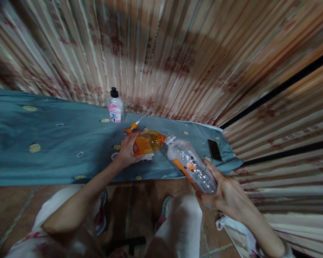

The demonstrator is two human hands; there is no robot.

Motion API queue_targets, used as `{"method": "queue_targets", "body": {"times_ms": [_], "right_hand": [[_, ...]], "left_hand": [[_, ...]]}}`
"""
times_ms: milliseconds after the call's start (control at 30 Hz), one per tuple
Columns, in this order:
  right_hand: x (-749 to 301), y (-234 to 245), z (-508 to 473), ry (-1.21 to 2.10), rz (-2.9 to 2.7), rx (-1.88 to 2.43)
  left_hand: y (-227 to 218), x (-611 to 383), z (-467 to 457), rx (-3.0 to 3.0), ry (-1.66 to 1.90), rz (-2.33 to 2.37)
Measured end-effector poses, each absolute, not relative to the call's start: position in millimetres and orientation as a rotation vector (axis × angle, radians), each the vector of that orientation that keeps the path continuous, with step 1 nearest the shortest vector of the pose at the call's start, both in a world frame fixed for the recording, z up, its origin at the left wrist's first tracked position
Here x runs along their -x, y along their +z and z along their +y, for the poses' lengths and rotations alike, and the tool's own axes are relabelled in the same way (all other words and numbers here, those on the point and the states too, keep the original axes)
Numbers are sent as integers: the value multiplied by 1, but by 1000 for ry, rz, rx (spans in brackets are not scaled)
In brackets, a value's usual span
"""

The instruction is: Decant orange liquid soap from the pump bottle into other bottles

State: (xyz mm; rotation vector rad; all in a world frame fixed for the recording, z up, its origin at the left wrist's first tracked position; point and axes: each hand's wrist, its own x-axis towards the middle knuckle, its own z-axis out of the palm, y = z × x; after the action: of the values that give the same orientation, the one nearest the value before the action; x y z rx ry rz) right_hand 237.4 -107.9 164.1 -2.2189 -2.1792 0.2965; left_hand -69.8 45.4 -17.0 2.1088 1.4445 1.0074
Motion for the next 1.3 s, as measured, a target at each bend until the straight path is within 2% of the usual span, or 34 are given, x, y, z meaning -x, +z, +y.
{"method": "queue_targets", "body": {"times_ms": [1300], "right_hand": [[-248, 153, -111, 252, -2194, 2201]], "left_hand": [[-12, 68, 45, -2092, 935, 1473]]}}
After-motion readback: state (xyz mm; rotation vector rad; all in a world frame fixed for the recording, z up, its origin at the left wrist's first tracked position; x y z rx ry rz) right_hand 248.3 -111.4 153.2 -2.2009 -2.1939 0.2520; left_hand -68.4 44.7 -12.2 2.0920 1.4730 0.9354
